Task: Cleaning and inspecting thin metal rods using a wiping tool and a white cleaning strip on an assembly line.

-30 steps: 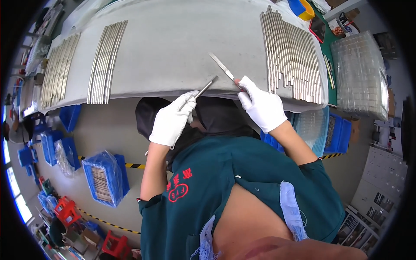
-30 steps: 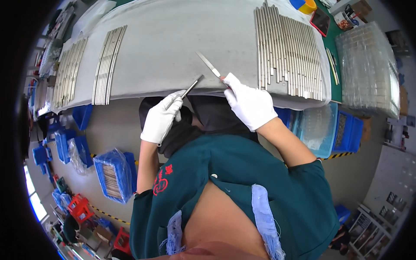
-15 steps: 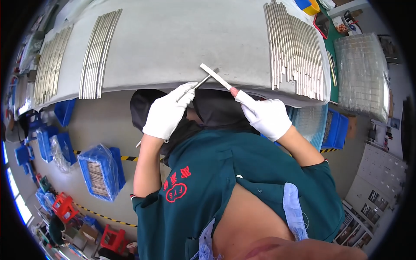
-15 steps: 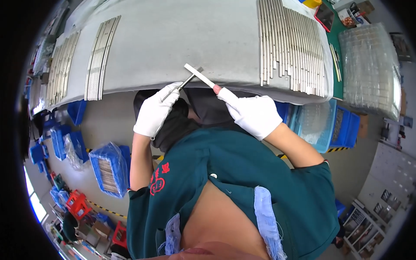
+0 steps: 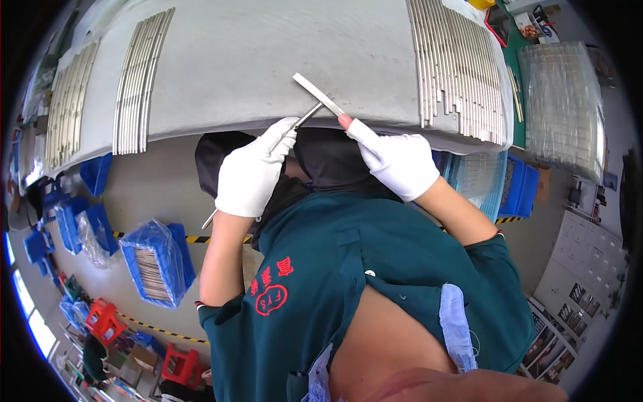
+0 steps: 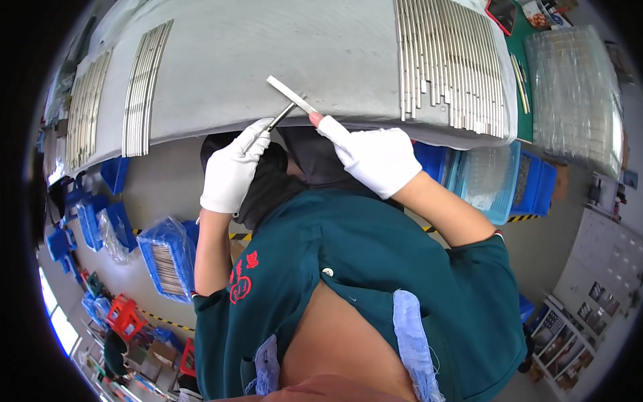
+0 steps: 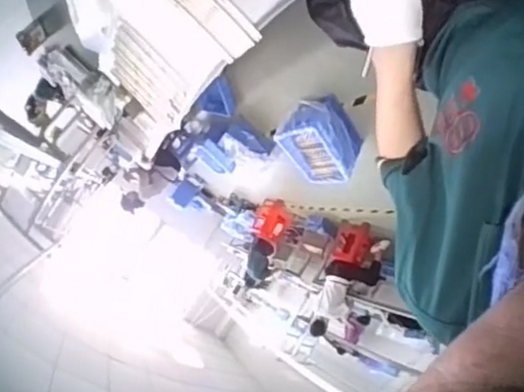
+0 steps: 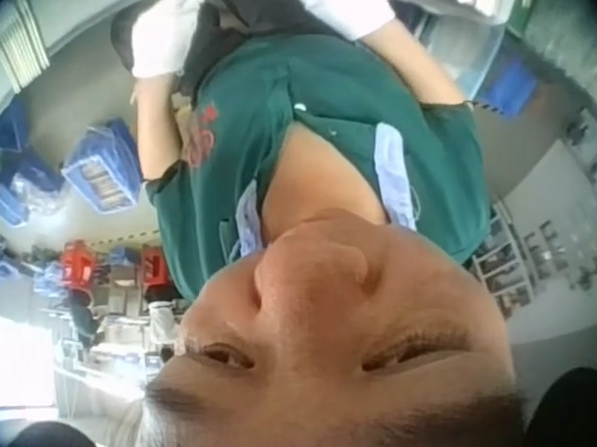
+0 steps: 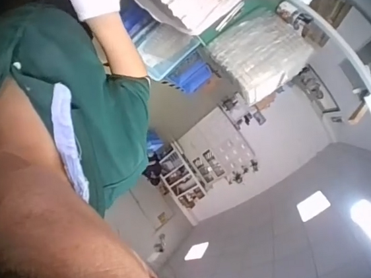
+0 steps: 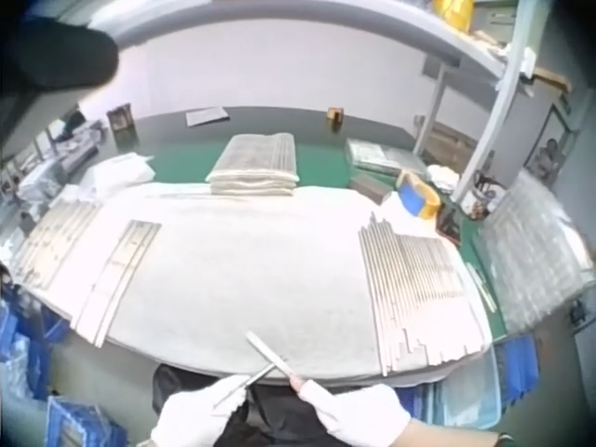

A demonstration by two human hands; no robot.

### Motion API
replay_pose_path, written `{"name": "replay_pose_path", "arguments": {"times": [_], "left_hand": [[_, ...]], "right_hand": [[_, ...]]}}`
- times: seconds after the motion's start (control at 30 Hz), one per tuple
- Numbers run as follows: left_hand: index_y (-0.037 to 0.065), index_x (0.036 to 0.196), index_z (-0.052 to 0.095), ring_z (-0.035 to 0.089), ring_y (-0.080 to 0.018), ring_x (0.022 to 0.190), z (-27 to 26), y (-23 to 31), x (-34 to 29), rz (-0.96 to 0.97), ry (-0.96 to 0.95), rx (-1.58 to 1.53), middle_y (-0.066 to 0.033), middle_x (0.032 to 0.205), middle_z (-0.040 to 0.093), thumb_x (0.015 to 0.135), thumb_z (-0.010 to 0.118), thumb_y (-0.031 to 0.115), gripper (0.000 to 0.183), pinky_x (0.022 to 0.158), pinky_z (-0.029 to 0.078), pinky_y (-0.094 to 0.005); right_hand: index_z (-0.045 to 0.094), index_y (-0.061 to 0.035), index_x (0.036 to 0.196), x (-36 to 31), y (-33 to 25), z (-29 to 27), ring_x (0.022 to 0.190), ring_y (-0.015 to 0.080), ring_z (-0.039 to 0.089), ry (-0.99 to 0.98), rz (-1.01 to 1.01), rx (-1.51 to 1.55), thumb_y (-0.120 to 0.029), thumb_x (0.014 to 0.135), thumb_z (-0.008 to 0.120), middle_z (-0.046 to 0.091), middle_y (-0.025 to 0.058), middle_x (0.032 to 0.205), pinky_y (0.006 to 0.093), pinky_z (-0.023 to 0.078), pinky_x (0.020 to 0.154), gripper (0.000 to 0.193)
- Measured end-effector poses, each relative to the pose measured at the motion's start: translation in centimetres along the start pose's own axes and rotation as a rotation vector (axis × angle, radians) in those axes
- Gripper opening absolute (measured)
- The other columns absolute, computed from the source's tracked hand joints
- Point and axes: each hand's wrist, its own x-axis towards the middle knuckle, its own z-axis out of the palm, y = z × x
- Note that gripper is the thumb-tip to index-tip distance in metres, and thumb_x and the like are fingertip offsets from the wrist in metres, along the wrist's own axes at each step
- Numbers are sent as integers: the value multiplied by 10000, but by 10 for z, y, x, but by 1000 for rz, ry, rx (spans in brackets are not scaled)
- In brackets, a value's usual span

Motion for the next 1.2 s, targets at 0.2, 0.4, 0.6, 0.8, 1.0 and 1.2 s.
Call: {"name": "replay_pose_path", "arguments": {"times": [0.2, 0.4, 0.6, 0.8, 1.0, 1.2], "left_hand": [[206, 1148, 615, 628, -255, 709, 7, -9, -1, 123, 91, 80, -78, 847, 665, 899, 531, 309, 282, 624, 485, -326], [210, 1156, 606, 628, -250, 703, 8, -8, -2, 127, 107, 83, -72, 818, 661, 896, 537, 303, 285, 620, 484, -324], [220, 1147, 612, 603, -244, 636, 11, -16, -1, 206, 158, 174, -75, 704, 617, 891, 545, 314, 281, 581, 472, -337], [214, 1122, 619, 598, -252, 625, 15, -16, 2, 206, 192, 165, -83, 720, 618, 892, 543, 308, 259, 575, 472, -342], [126, 1133, 627, 567, -202, 540, 14, -17, 3, 12, 30, 58, -107, 671, 602, 919, 527, 252, 268, 532, 451, -314], [38, 1146, 585, 439, -61, 487, 19, -13, 1, -254, -1, -256, -9, 648, 570, 923, 531, 152, 256, 480, 390, -231]], "right_hand": [[410, -287, 1355, -10, 5, -10, 346, 186, 485, -30, 17, -2, -168, 853, 502, 497, 14, 465, 314, 368, 333, 524], [509, -261, 1288, -13, 0, -8, 333, 191, 456, -18, 68, 61, -117, 818, 566, 391, 16, 409, 315, 374, 348, 494], [432, -212, 1351, -1, 5, 3, 354, 200, 490, 41, 48, 35, -159, 853, 521, 484, 34, 464, 328, 393, 358, 510], [399, -143, 1362, -5, 7, -7, 429, 207, 545, -91, 13, 128, -135, 842, 535, 592, 45, 652, 325, 445, 399, 538], [312, -274, 1409, -10, 2, -3, 438, 268, 538, -186, 207, 297, -268, 871, 485, 569, 76, 597, 390, 432, 405, 564], [223, -209, 1441, -11, 1, 2, 434, 275, 537, -178, 111, 308, -270, 878, 477, 592, 77, 642, 402, 431, 398, 620]]}}
